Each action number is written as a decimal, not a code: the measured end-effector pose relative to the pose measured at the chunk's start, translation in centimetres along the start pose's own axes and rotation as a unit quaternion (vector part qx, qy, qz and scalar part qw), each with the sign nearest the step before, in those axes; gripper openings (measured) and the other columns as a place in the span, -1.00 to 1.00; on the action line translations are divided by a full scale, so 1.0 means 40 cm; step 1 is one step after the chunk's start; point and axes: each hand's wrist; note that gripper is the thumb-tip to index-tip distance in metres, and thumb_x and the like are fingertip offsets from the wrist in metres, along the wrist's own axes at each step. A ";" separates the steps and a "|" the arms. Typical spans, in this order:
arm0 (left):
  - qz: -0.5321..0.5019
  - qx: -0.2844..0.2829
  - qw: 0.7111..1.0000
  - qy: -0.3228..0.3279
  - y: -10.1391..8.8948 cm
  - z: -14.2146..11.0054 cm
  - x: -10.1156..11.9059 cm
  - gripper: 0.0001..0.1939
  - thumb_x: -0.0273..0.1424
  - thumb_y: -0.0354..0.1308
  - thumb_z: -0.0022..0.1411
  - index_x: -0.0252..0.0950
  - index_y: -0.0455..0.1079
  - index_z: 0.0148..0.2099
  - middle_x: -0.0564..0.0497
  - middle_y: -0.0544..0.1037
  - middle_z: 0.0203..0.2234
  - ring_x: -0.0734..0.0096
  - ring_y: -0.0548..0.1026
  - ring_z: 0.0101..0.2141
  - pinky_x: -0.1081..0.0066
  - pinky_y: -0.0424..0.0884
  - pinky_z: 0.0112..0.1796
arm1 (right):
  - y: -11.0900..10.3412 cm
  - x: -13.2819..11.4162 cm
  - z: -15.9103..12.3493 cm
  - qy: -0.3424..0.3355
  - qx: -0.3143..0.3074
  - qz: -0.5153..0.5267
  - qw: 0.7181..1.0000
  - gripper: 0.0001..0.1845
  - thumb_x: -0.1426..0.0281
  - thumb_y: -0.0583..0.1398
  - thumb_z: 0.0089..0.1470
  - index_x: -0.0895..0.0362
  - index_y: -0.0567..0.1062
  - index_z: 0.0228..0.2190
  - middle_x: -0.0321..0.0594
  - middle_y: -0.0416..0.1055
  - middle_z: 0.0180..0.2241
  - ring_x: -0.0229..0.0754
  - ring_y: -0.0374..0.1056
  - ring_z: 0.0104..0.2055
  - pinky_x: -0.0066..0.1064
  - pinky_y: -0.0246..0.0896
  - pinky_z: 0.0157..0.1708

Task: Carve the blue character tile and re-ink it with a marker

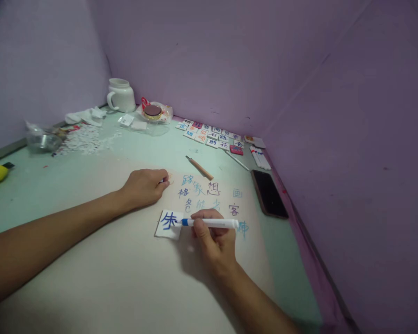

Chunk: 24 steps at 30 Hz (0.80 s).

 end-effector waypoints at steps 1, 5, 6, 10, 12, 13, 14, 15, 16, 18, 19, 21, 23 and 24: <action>0.001 0.000 1.000 0.000 0.000 0.000 0.000 -0.78 -0.32 -0.05 0.28 -0.24 0.39 -0.18 -0.07 0.58 -0.30 0.18 0.52 -0.28 0.33 0.28 -0.36 | 0.001 0.002 -0.001 -0.006 -0.006 -0.003 1.000 -0.78 0.22 0.20 0.13 0.10 0.53 -0.36 -0.33 0.38 -0.62 -0.29 0.29 -0.59 -0.46 0.18 -0.59; 0.005 0.002 1.000 0.001 -0.003 0.001 0.001 -0.78 -0.32 -0.05 0.28 -0.24 0.40 -0.18 -0.08 0.59 -0.30 0.16 0.52 -0.28 0.32 0.28 -0.36 | 0.004 0.014 -0.003 -0.016 -0.030 -0.005 0.999 -0.82 0.24 0.20 0.14 0.09 0.52 -0.32 -0.33 0.38 -0.57 -0.28 0.29 -0.54 -0.46 0.17 -0.57; 0.006 0.002 1.000 0.001 -0.003 0.000 0.002 -0.78 -0.32 -0.05 0.28 -0.24 0.40 -0.18 -0.08 0.59 -0.29 0.15 0.52 -0.27 0.32 0.28 -0.37 | 0.005 0.015 -0.003 -0.015 -0.039 -0.010 0.999 -0.82 0.25 0.20 0.14 0.08 0.52 -0.31 -0.32 0.37 -0.56 -0.28 0.28 -0.53 -0.46 0.15 -0.57; 0.008 0.001 1.000 -0.001 -0.004 0.000 0.002 -0.78 -0.33 -0.05 0.28 -0.24 0.40 -0.19 -0.08 0.59 -0.29 0.15 0.52 -0.27 0.31 0.27 -0.37 | 0.008 0.015 -0.005 -0.003 -0.056 -0.033 0.998 -0.81 0.23 0.19 0.15 0.09 0.51 -0.31 -0.32 0.34 -0.55 -0.29 0.22 -0.54 -0.45 0.08 -0.59; 0.008 0.000 1.000 -0.002 -0.004 -0.001 0.002 -0.78 -0.32 -0.05 0.27 -0.24 0.40 -0.18 -0.08 0.59 -0.29 0.16 0.52 -0.27 0.32 0.27 -0.37 | 0.007 0.015 -0.005 -0.009 -0.063 -0.044 0.997 -0.80 0.23 0.17 0.16 0.09 0.50 -0.30 -0.32 0.35 -0.55 -0.28 0.22 -0.53 -0.44 0.10 -0.57; 0.009 0.000 1.000 -0.002 -0.004 -0.001 0.002 -0.78 -0.32 -0.05 0.28 -0.24 0.40 -0.18 -0.08 0.59 -0.29 0.17 0.52 -0.27 0.32 0.27 -0.37 | 0.006 0.016 -0.005 -0.014 -0.070 -0.051 0.996 -0.80 0.24 0.16 0.17 0.09 0.50 -0.29 -0.31 0.36 -0.54 -0.27 0.23 -0.52 -0.43 0.11 -0.56; 0.009 0.000 1.000 -0.003 -0.004 -0.001 0.003 -0.78 -0.32 -0.05 0.28 -0.24 0.40 -0.18 -0.08 0.59 -0.29 0.17 0.52 -0.27 0.32 0.27 -0.37 | 0.004 0.017 -0.005 -0.021 -0.078 -0.059 0.995 -0.81 0.25 0.16 0.17 0.09 0.50 -0.29 -0.30 0.36 -0.53 -0.26 0.25 -0.51 -0.42 0.13 -0.54; 0.010 0.000 1.000 -0.003 -0.004 -0.001 0.003 -0.78 -0.31 -0.06 0.28 -0.24 0.40 -0.18 -0.07 0.59 -0.29 0.17 0.52 -0.28 0.32 0.27 -0.37 | 0.003 0.017 -0.004 -0.025 -0.085 -0.068 0.994 -0.81 0.26 0.15 0.18 0.09 0.50 -0.28 -0.29 0.37 -0.52 -0.26 0.26 -0.49 -0.42 0.14 -0.53; 0.010 0.000 1.000 -0.004 -0.004 -0.001 0.003 -0.78 -0.31 -0.06 0.28 -0.23 0.40 -0.18 -0.07 0.59 -0.29 0.18 0.52 -0.28 0.32 0.27 -0.38 | 0.002 0.018 -0.004 -0.028 -0.090 -0.075 0.993 -0.82 0.27 0.15 0.18 0.09 0.50 -0.27 -0.29 0.38 -0.51 -0.25 0.27 -0.49 -0.42 0.15 -0.53; 0.011 0.000 1.000 -0.004 -0.004 0.000 0.003 -0.78 -0.31 -0.06 0.28 -0.23 0.40 -0.19 -0.07 0.59 -0.29 0.18 0.52 -0.28 0.33 0.27 -0.38 | 0.000 0.018 -0.003 -0.031 -0.090 -0.083 0.992 -0.83 0.28 0.15 0.18 0.09 0.50 -0.28 -0.29 0.39 -0.50 -0.26 0.28 -0.49 -0.43 0.15 -0.53; 0.011 0.001 1.000 -0.003 -0.004 0.000 0.003 -0.78 -0.31 -0.06 0.29 -0.23 0.40 -0.19 -0.07 0.59 -0.29 0.19 0.52 -0.28 0.33 0.27 -0.37 | 0.000 0.017 -0.002 -0.032 -0.090 -0.084 0.992 -0.83 0.29 0.15 0.18 0.09 0.50 -0.28 -0.29 0.39 -0.50 -0.26 0.27 -0.49 -0.43 0.15 -0.53; 0.012 0.001 1.000 -0.003 -0.004 0.001 0.003 -0.78 -0.32 -0.06 0.29 -0.24 0.40 -0.19 -0.07 0.59 -0.30 0.19 0.52 -0.28 0.33 0.27 -0.37 | 0.001 0.014 -0.001 -0.035 -0.086 -0.087 0.992 -0.84 0.30 0.15 0.17 0.09 0.50 -0.28 -0.30 0.40 -0.50 -0.27 0.27 -0.50 -0.43 0.16 -0.52; 0.012 0.001 1.000 -0.002 -0.003 0.001 0.003 -0.78 -0.32 -0.05 0.29 -0.24 0.40 -0.19 -0.07 0.59 -0.30 0.17 0.52 -0.28 0.33 0.26 -0.38 | 0.003 0.011 0.000 -0.042 -0.085 -0.095 0.991 -0.85 0.31 0.16 0.16 0.09 0.50 -0.29 -0.30 0.40 -0.50 -0.26 0.28 -0.49 -0.42 0.17 -0.51; 0.012 0.002 1.000 -0.002 -0.003 0.000 0.003 -0.78 -0.32 -0.05 0.28 -0.23 0.40 -0.19 -0.07 0.59 -0.30 0.17 0.52 -0.28 0.33 0.26 -0.38 | 0.003 0.009 0.001 -0.046 -0.087 -0.099 0.990 -0.85 0.31 0.16 0.16 0.09 0.50 -0.29 -0.30 0.40 -0.50 -0.26 0.29 -0.49 -0.41 0.18 -0.51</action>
Point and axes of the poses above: each hand's wrist, its own z-axis towards the middle knuckle, its own y-axis out of the palm, x = y × z
